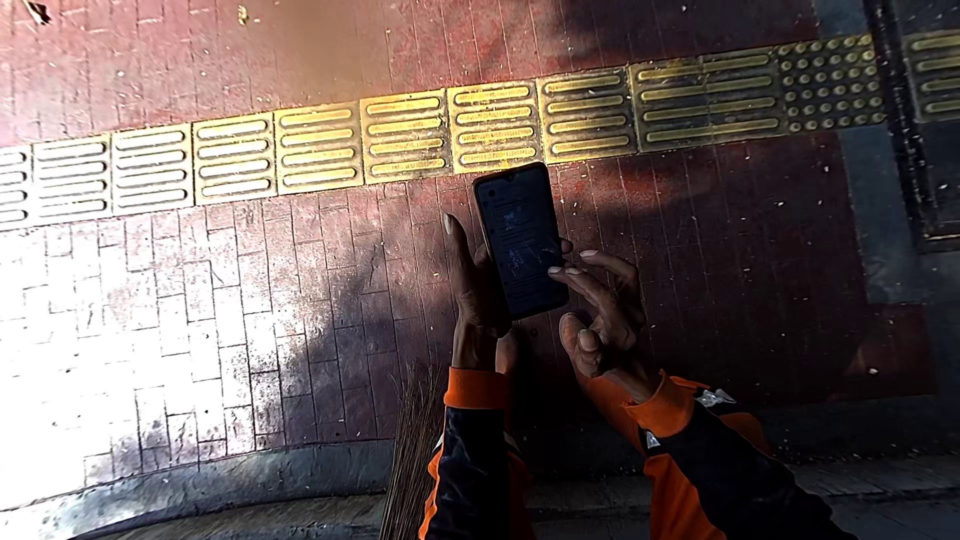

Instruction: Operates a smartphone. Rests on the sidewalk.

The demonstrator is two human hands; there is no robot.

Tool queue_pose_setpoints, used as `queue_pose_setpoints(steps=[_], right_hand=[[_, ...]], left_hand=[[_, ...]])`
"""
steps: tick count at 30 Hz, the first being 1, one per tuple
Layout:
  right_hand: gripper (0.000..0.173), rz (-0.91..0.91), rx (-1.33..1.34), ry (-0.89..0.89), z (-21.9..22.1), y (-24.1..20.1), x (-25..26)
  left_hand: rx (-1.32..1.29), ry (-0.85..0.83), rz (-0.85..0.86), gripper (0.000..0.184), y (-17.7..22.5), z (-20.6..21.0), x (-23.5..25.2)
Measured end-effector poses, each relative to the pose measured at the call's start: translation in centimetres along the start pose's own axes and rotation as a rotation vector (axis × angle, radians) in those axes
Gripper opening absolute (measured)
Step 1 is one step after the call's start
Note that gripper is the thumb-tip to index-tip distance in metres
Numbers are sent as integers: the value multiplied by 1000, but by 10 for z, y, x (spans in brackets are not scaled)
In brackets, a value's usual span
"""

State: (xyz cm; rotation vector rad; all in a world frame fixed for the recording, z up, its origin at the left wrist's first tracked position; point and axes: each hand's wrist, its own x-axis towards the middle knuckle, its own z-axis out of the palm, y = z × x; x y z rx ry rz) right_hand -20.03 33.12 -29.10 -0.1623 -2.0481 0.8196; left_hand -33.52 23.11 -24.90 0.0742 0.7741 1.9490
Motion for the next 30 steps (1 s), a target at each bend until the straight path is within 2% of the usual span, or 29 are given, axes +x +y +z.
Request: queue_pose_setpoints(steps=[30], right_hand=[[67,-14,33,29,4,-2,-2]], left_hand=[[9,18,9,103,0,1,-1]])
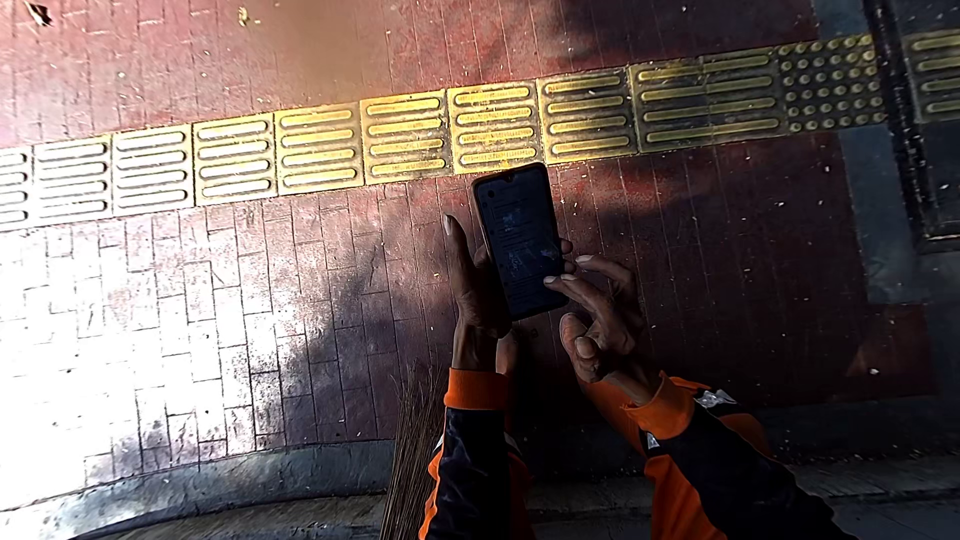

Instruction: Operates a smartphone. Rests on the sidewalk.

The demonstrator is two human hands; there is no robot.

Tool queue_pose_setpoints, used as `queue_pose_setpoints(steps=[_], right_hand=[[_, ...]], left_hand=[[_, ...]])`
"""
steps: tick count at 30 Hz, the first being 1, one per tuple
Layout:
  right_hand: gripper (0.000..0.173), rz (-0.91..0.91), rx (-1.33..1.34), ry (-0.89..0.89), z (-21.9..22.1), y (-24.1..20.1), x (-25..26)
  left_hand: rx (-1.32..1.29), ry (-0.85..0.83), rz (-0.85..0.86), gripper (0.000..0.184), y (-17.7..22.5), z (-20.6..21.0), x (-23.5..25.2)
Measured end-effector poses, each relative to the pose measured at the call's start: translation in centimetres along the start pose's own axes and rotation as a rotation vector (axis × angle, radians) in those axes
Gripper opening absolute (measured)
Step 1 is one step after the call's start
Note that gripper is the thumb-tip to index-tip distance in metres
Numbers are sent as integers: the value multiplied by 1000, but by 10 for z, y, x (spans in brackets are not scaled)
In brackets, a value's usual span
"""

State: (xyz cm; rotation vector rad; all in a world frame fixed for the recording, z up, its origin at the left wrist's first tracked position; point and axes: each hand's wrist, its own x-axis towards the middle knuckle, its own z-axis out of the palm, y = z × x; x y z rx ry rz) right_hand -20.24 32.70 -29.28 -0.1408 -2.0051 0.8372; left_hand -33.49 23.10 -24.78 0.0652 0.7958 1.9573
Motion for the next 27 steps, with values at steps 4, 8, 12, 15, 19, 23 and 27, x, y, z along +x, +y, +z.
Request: queue_pose_setpoints(steps=[4,8,12,15,19,23,27], right_hand=[[64,-19,-43,-72,0,1,6],[67,5,-44,-66,-1,5,10],[65,-7,-44,-34,-5,5,12],[66,6,-51,-40,-5,3,9],[65,7,-47,-34,-4,4,7],[64,8,-24,-26,-4,4,6],[64,8,-25,-15,-3,5,5]], left_hand=[[7,47,13,98,0,3,-1],[39,99,40,93,-1,5,-1],[30,30,49,92,-2,1,1],[33,43,44,94,-1,2,0],[15,34,33,94,-2,0,1],[4,7,22,96,-1,-1,1],[17,54,26,93,-1,3,1]])
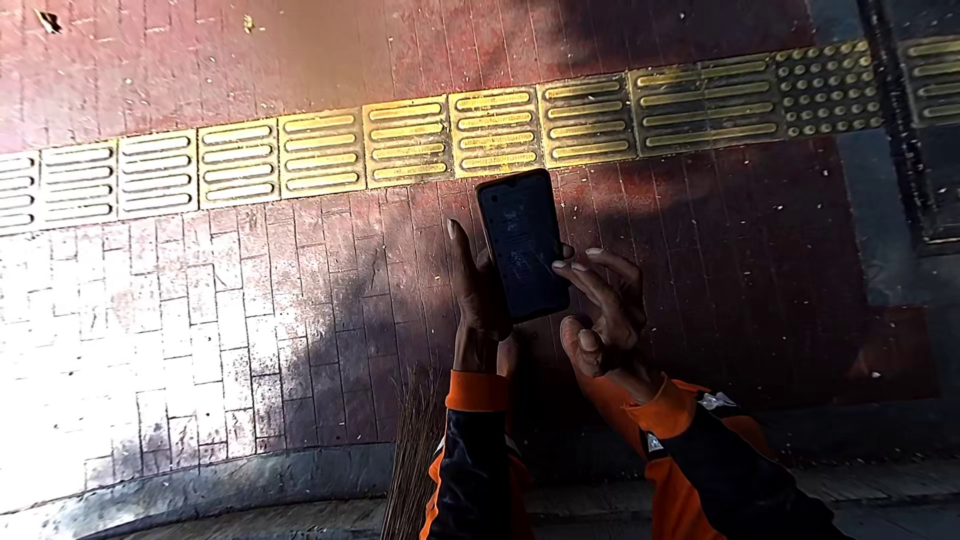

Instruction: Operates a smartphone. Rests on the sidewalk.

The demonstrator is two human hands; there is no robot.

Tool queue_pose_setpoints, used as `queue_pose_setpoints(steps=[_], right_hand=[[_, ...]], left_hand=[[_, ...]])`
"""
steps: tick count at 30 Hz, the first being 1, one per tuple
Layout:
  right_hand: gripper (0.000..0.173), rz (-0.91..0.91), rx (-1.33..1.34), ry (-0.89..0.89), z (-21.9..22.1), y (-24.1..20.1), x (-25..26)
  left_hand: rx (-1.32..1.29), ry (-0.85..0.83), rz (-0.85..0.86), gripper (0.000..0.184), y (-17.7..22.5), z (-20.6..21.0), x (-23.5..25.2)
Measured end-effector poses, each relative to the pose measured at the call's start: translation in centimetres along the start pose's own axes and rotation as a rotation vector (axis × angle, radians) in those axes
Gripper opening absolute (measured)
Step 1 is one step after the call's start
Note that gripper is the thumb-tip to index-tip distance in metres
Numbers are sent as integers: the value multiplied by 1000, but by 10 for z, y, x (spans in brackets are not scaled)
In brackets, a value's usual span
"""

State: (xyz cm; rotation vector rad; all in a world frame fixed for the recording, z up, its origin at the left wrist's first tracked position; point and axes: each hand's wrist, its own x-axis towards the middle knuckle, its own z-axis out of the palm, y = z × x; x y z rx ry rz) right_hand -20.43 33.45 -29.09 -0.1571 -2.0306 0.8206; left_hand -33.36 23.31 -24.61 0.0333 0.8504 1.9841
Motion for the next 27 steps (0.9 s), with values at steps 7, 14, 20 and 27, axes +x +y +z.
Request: queue_pose_setpoints(steps=[7,14,20,27], right_hand=[[64,-5,-1,7,1,0,-1],[64,-13,5,8,0,0,-1],[62,-7,-2,-11,-3,-1,0],[63,-23,-5,15,-1,-1,1]], left_hand=[[3,3,-5,94,0,-1,0],[-19,-63,-21,99,-1,-6,1],[-14,-70,-9,98,-1,-5,2],[-8,-56,-20,99,-1,-6,1]])
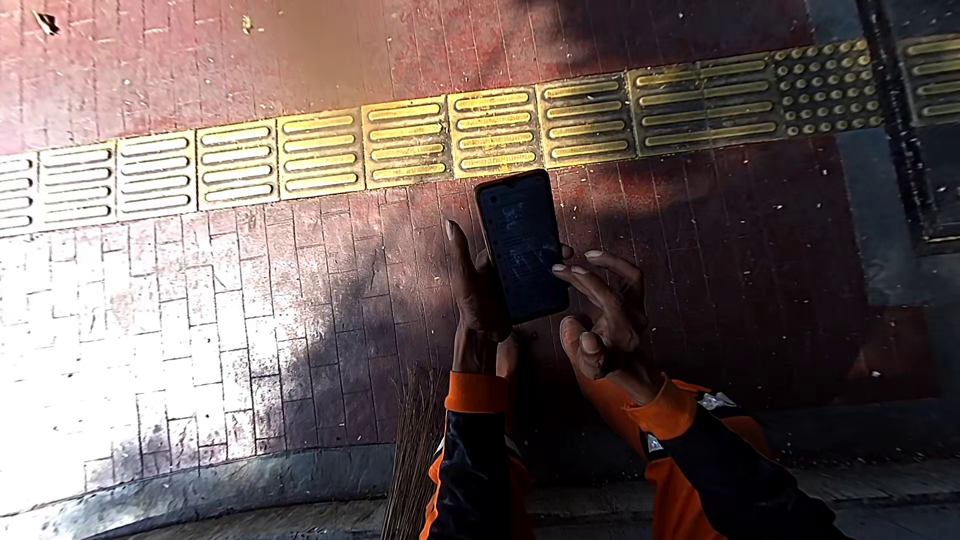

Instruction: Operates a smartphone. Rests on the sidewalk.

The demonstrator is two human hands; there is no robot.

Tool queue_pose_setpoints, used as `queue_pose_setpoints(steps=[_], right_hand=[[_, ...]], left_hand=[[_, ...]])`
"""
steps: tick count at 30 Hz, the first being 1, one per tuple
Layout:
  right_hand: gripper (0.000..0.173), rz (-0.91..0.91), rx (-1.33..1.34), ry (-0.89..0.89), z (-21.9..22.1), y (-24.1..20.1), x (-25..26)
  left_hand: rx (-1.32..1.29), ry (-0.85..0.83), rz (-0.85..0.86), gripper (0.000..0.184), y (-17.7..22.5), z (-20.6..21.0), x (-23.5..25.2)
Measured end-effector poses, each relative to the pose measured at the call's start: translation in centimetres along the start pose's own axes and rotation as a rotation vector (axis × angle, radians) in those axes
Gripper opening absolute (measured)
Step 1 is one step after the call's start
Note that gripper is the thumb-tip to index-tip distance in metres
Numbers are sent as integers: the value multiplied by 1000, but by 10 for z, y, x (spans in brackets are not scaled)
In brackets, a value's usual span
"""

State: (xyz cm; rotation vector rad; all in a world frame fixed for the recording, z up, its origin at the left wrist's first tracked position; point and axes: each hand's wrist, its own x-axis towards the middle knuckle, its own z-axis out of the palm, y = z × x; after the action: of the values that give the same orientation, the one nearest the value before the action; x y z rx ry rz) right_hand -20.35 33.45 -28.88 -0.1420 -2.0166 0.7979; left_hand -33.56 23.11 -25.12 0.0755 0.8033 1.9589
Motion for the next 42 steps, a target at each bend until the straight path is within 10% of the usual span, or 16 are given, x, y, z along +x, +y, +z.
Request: queue_pose_setpoints(steps=[42], right_hand=[[64,9,3,-3,0,0,-1]], left_hand=[[-5,-12,-11,101,0,0,0]])
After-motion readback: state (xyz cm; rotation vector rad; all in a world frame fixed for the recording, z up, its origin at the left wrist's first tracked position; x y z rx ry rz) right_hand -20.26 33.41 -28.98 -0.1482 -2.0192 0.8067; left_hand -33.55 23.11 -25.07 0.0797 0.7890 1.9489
